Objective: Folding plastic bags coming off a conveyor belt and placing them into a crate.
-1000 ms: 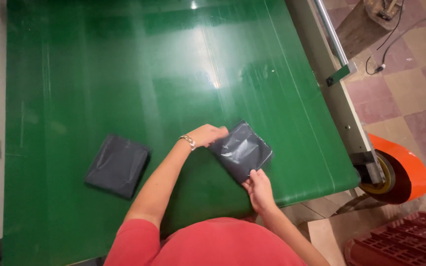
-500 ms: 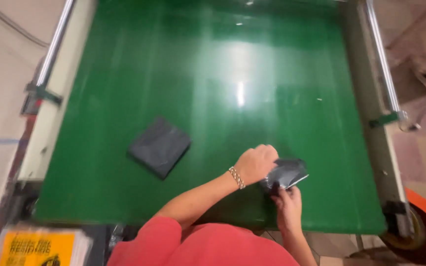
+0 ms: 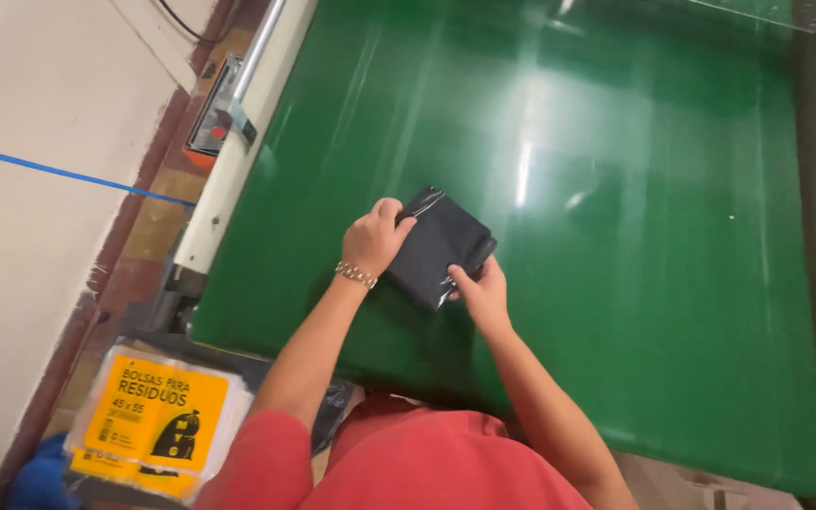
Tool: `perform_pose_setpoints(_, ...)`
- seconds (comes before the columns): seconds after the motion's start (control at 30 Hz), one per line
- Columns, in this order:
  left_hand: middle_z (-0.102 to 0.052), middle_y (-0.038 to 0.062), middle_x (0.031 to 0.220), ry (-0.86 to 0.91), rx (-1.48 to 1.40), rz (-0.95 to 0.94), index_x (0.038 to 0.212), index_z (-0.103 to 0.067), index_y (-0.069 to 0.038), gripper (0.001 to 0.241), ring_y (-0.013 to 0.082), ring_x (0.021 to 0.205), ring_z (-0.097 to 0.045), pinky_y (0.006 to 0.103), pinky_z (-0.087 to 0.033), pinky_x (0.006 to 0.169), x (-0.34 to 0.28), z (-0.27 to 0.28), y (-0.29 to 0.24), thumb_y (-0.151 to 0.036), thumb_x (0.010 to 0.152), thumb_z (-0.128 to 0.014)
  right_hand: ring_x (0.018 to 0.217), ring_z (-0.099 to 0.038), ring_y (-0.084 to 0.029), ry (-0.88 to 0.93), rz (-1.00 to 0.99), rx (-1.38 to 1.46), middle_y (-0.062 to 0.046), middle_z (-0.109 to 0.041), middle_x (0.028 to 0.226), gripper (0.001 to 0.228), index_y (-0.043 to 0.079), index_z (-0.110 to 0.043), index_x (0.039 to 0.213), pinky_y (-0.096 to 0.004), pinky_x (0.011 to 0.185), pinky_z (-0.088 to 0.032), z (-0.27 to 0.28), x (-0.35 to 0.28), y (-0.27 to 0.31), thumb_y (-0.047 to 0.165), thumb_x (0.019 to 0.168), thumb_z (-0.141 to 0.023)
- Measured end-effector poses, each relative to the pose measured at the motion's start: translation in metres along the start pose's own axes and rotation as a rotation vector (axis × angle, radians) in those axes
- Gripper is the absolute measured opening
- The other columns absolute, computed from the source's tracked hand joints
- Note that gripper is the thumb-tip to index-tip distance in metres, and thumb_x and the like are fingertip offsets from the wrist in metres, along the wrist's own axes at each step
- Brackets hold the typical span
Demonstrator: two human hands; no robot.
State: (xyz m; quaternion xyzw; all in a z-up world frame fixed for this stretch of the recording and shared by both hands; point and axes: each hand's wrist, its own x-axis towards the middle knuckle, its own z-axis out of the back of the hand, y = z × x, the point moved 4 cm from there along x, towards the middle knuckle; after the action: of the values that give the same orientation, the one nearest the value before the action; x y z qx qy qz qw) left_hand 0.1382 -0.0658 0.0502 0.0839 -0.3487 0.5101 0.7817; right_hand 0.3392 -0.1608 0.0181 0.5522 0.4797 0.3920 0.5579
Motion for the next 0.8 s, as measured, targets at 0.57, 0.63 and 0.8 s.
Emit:
perform_pose_setpoints(0.57, -0.057, 0.001, 0.105, 0.652, -0.015, 0.158, 0.104, -0.052, -0.018, 0.049, 0.0254, 0.107, -0.061, 0.0456, -0.058, 0.083, 0.012, -0.032, 0.012, -0.061, 0.084, -0.065, 0.098, -0.072, -0.036, -0.287, -0.26, -0.644, -0.017, -0.075, 0.098, 0.04, 0.01, -0.061, 0.108, -0.048, 0.082, -0.058, -0.032, -0.015, 0.026, 0.028, 0.078, -0.079)
perform_pose_setpoints(0.63, -0.057, 0.002, 0.108, 0.698, -0.022, 0.207, 0.105, -0.053, -0.017, 0.051, 0.0264, 0.109, -0.059, 0.0481, -0.058, 0.083, 0.008, -0.046, 0.015, -0.06, 0.082, -0.068, 0.101, -0.07, -0.037, -0.303, -0.272, -0.662, -0.017, -0.074, 0.103, 0.05, 0.012, -0.055, 0.116, -0.049, 0.086, -0.057, -0.026, -0.013, 0.013, 0.029, 0.076, -0.079)
perform_pose_setpoints(0.8, -0.057, 0.006, 0.113, 0.774, -0.112, 0.21, 0.107, -0.051, -0.013, 0.044, 0.0285, 0.115, -0.056, 0.0498, -0.058, 0.085, 0.006, -0.043, 0.005, -0.046, 0.086, -0.072, 0.117, -0.056, -0.046, -0.355, 0.002, -0.875, -0.027, -0.058, 0.125, 0.091, -0.001, -0.04, 0.145, -0.053, 0.104, -0.046, -0.018, -0.019, 0.058, 0.021, 0.069, -0.085)
